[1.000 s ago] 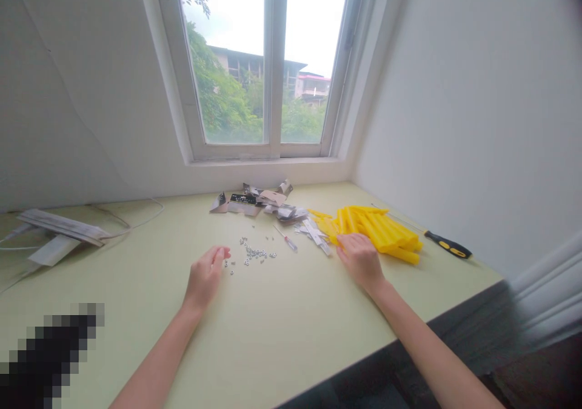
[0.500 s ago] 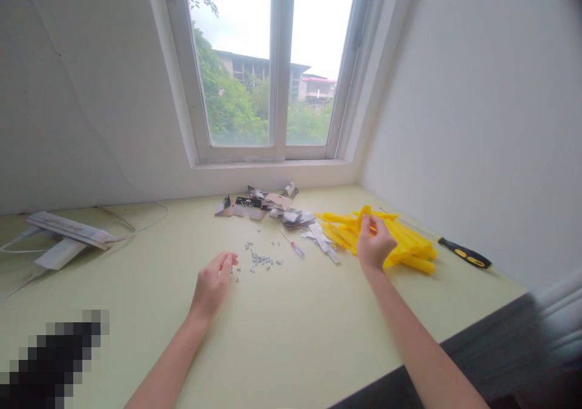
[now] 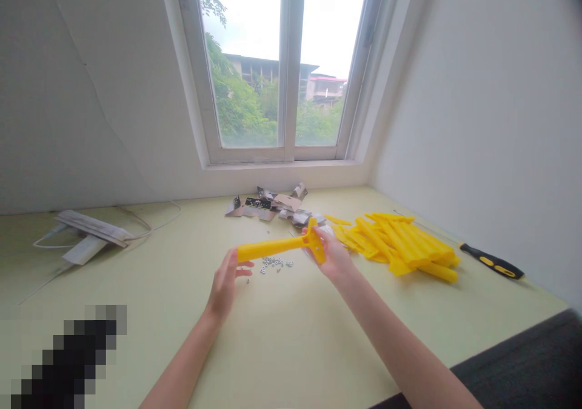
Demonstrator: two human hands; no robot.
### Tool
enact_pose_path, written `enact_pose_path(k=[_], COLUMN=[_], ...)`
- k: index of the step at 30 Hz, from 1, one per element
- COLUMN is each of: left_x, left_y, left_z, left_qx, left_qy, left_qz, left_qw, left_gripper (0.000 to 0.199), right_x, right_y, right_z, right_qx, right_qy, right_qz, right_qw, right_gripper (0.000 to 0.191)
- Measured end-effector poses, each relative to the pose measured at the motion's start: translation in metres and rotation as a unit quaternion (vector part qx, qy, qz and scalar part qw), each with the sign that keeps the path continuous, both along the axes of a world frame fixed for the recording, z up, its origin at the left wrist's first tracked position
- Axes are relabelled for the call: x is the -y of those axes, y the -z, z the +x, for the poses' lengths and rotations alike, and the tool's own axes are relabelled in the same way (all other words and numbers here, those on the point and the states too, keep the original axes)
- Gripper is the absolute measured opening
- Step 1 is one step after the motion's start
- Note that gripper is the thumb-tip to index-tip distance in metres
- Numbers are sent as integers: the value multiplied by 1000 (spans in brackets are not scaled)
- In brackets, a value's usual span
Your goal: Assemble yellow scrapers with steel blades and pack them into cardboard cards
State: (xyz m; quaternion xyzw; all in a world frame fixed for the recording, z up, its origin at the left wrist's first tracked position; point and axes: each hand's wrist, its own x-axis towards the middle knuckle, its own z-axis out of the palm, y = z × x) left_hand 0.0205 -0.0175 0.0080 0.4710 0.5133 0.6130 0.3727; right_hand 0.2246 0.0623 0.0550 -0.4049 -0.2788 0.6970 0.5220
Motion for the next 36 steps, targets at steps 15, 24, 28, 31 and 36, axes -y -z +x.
enact_pose_path(k=[15,24,28,31,36], left_x=[8,6,6,5,4], left_y=[-25,-22,-22,-21,-20], left_z=[-26,-34,-34,-35,-39], left_qx=[215,143,140,143,147], left_qy=[108,130,117,111,69], left_qz=[-119,-131,-120,-114,-101], left_qw=[963,972,976,977,982], left_gripper=[44,33,31,31,31], right_x=[-17,-22,-22,-21,-18], right_y=[25,30,31,31,31], right_z=[-42,-36,-34,-33,-32], right_qx=[72,77,81,78,72], right_qy=[-129,-174,-186,-193,-195], right_qz=[-15,-29,-34,-29,-19], right_qw=[989,981,979,978,978], right_gripper=[8,21,21,17,14])
